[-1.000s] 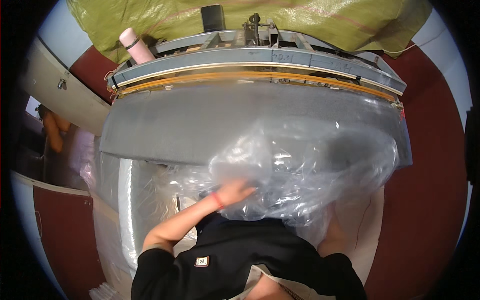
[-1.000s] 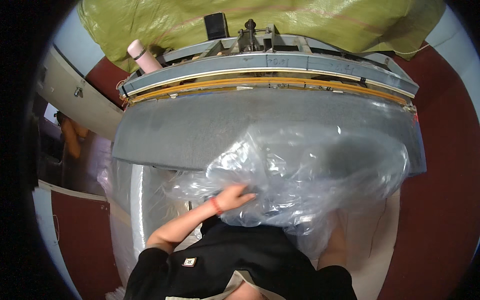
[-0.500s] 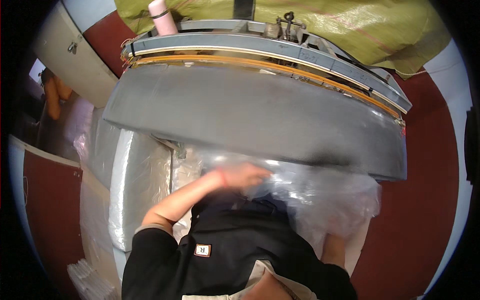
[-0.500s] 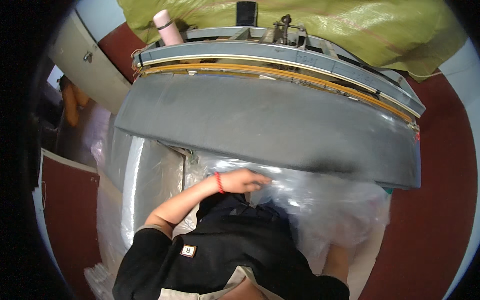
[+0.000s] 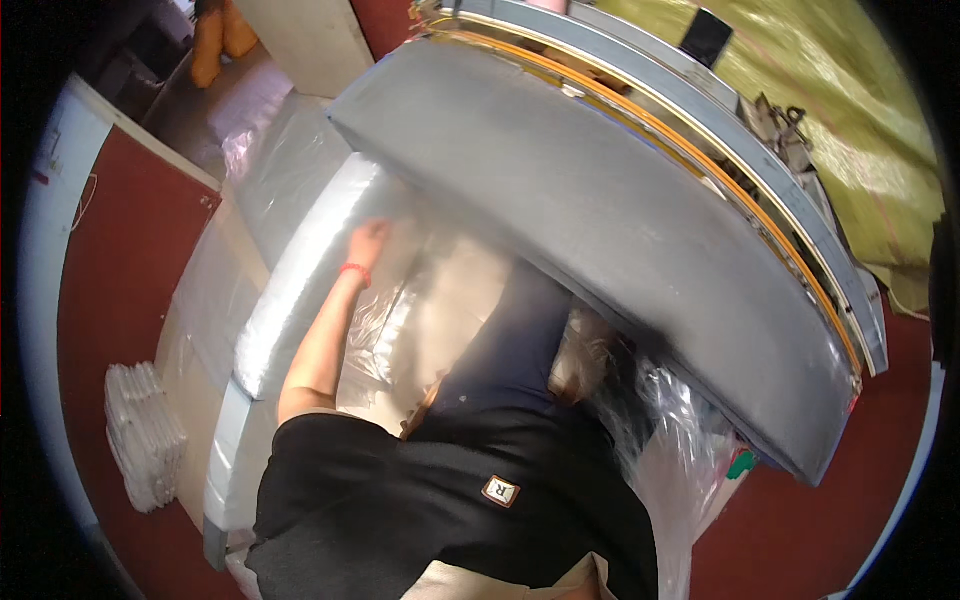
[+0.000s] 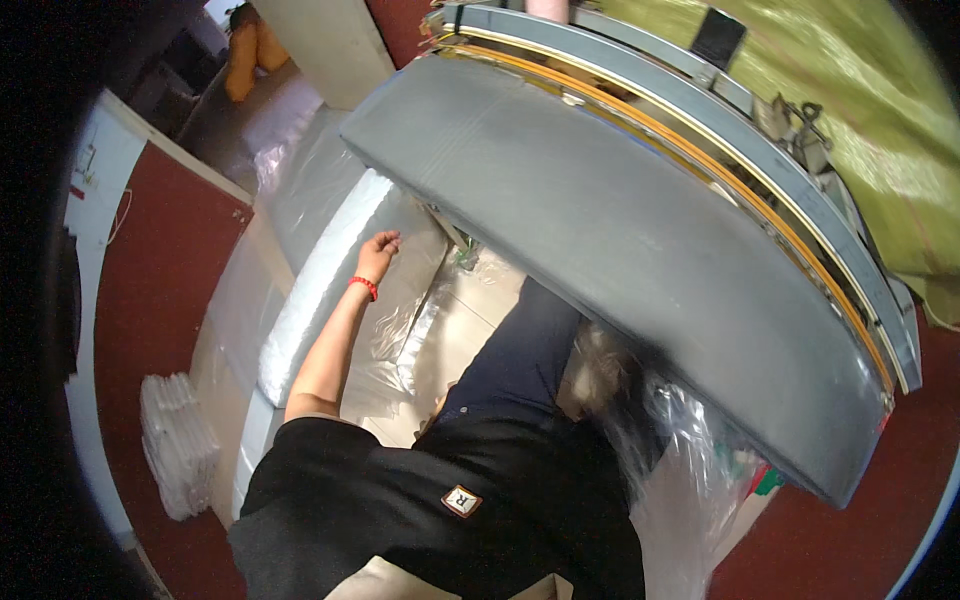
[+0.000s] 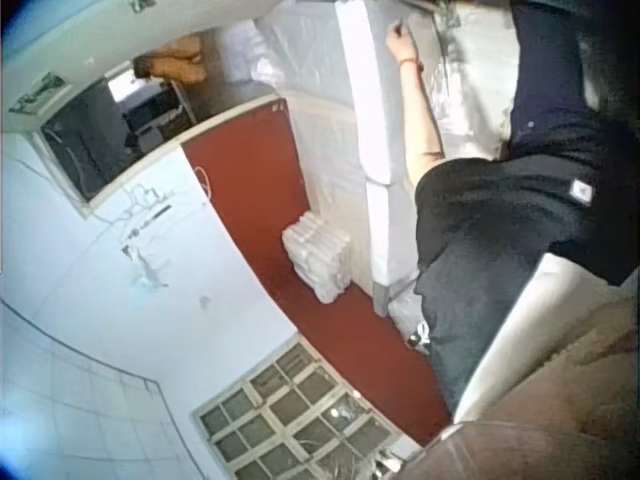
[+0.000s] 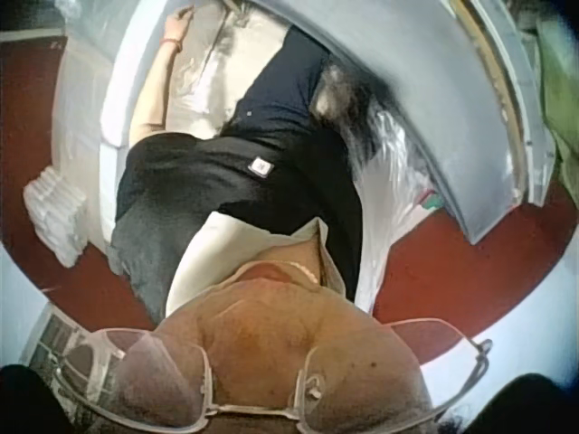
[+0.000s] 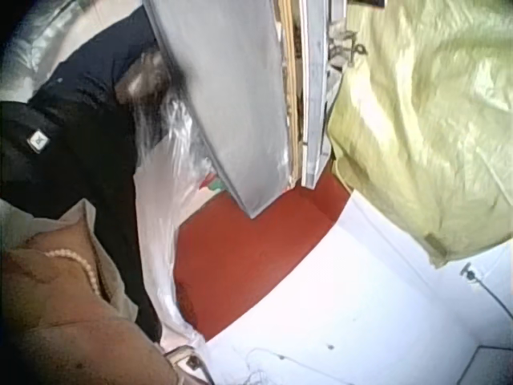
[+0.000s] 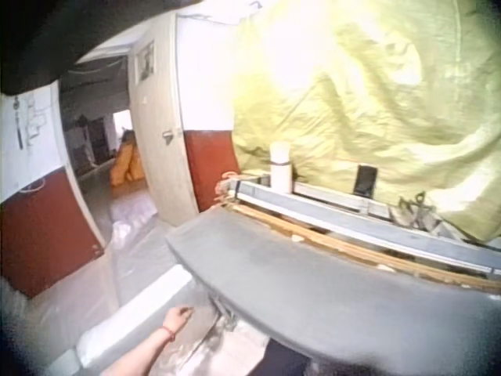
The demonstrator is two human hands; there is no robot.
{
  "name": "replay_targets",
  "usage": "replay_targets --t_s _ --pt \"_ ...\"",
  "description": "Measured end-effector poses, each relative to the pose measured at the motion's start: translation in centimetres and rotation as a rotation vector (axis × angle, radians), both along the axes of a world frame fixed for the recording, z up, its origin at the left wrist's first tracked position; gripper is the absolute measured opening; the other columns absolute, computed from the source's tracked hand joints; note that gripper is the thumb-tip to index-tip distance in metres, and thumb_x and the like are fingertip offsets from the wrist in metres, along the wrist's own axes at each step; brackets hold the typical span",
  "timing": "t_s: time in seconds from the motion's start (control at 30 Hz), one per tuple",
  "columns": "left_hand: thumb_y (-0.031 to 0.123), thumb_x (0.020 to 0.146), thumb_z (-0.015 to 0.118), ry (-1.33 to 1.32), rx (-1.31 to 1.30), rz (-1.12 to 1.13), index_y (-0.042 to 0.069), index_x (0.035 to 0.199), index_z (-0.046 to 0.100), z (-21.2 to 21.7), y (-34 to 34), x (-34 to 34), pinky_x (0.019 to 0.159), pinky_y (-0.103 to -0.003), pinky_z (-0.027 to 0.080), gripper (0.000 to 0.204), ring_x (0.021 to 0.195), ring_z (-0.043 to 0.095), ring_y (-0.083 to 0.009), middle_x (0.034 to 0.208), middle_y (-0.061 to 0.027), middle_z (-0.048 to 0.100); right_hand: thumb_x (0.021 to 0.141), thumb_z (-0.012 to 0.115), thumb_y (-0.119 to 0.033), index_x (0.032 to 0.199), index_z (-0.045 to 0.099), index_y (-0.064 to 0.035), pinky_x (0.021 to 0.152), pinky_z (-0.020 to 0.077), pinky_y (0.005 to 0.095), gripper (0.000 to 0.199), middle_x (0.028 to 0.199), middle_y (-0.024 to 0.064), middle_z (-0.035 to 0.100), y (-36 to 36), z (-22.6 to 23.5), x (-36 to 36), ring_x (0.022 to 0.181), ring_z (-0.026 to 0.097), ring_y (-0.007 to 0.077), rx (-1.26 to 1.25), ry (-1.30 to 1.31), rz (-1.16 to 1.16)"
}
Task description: Handling and arranging large sheets of thin plastic film on a work table.
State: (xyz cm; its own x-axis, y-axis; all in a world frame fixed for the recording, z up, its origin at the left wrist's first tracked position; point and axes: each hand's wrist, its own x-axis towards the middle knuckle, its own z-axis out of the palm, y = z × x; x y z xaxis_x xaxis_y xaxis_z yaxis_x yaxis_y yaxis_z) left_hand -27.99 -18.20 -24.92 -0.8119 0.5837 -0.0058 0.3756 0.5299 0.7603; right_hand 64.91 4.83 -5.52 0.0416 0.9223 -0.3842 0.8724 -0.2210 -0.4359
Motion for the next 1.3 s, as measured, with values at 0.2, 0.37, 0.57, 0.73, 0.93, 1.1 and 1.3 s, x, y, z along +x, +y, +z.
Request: replay_targets --t_s 0.2,0.37,0.57,0.73,0.93,1.1,1.3 --pt "0.002 0.075 0.051 0.619 -0.084 0.127 0.001 0.110 0.052 -0.2 1.9 -7.1 0.087 -0.034 0.041 0.035 0.098 0.053 -0.0303 0.107 -0.0150 0.056 0.073 0.060 -0.010 0.084 0.060 -0.0002 0.067 0.0454 0.0300 0.015 0.077 0.0059 0.060 1.9 0.1 -2.7 0.071 0.056 0.0173 -0.030 -0.140 0.117" --pt "0.004 0.073 0.047 0.513 -0.228 -0.012 0.003 0.101 0.054 0.8 -0.2 -11.2 0.087 -0.039 0.040 0.029 0.100 0.049 -0.0337 0.106 -0.0196 0.053 0.072 0.062 -0.007 0.080 0.062 0.0002 0.065 0.0457 0.0289 0.011 0.073 0.0049 0.061 3.4 0.5 -4.2 0.068 0.056 0.0159 -0.034 -0.254 0.182" --pt "0.007 0.073 0.048 0.688 -0.462 0.144 0.004 0.074 0.059 2.4 -2.0 -8.6 0.066 -0.041 0.046 0.011 0.079 0.057 -0.0332 0.083 -0.0161 0.058 0.067 0.067 -0.006 0.090 0.062 0.0008 0.065 0.0446 0.0263 0.025 0.078 0.0049 0.062 2.5 -3.8 -15.9 0.071 0.055 0.0111 -0.087 0.092 0.366" --pt "0.008 0.074 0.049 0.555 -0.590 0.097 0.007 0.085 0.060 3.8 -5.3 -8.6 0.073 -0.041 0.045 0.015 0.085 0.055 -0.0330 0.090 -0.0158 0.058 0.068 0.067 -0.005 0.109 0.053 0.0003 0.066 0.0465 0.0253 0.043 0.092 0.0062 0.059 -1.6 -13.9 -29.3 0.073 0.055 0.0120 0.198 0.315 0.709" --pt "0.002 0.077 0.050 0.284 0.135 0.755 0.004 0.087 0.057 2.8 -15.3 -9.5 0.073 -0.029 0.043 0.012 0.079 0.055 -0.0183 0.086 -0.0096 0.059 0.073 0.062 -0.008 0.071 0.059 -0.0036 0.039 0.0325 0.0227 0.006 0.054 -0.0010 0.049 -2.2 -15.9 1.2 0.044 0.041 0.0084 -0.040 0.181 -0.181" --pt "0.002 0.083 0.046 0.250 0.640 0.663 0.005 0.088 0.052 11.9 -15.9 -5.6 0.077 -0.025 0.039 0.008 0.079 0.051 -0.0114 0.084 -0.0022 0.055 0.080 0.056 -0.011 0.093 0.058 -0.0001 0.062 0.0419 0.0262 0.017 0.082 0.0062 0.058 -0.3 -4.6 -12.5 0.070 0.052 0.0149 0.246 0.216 -0.264" --pt "-0.002 0.082 0.042 0.216 0.559 -0.421 0.001 0.083 0.047 27.7 -1.5 8.8 0.074 -0.029 0.043 0.006 0.077 0.053 -0.0161 0.090 -0.0079 0.045 0.086 0.048 -0.012 0.110 0.054 -0.0015 0.085 0.0388 0.0278 0.027 0.107 0.0085 0.057 1.8 6.4 -10.3 0.095 0.052 0.0181 0.858 -0.057 -0.141"
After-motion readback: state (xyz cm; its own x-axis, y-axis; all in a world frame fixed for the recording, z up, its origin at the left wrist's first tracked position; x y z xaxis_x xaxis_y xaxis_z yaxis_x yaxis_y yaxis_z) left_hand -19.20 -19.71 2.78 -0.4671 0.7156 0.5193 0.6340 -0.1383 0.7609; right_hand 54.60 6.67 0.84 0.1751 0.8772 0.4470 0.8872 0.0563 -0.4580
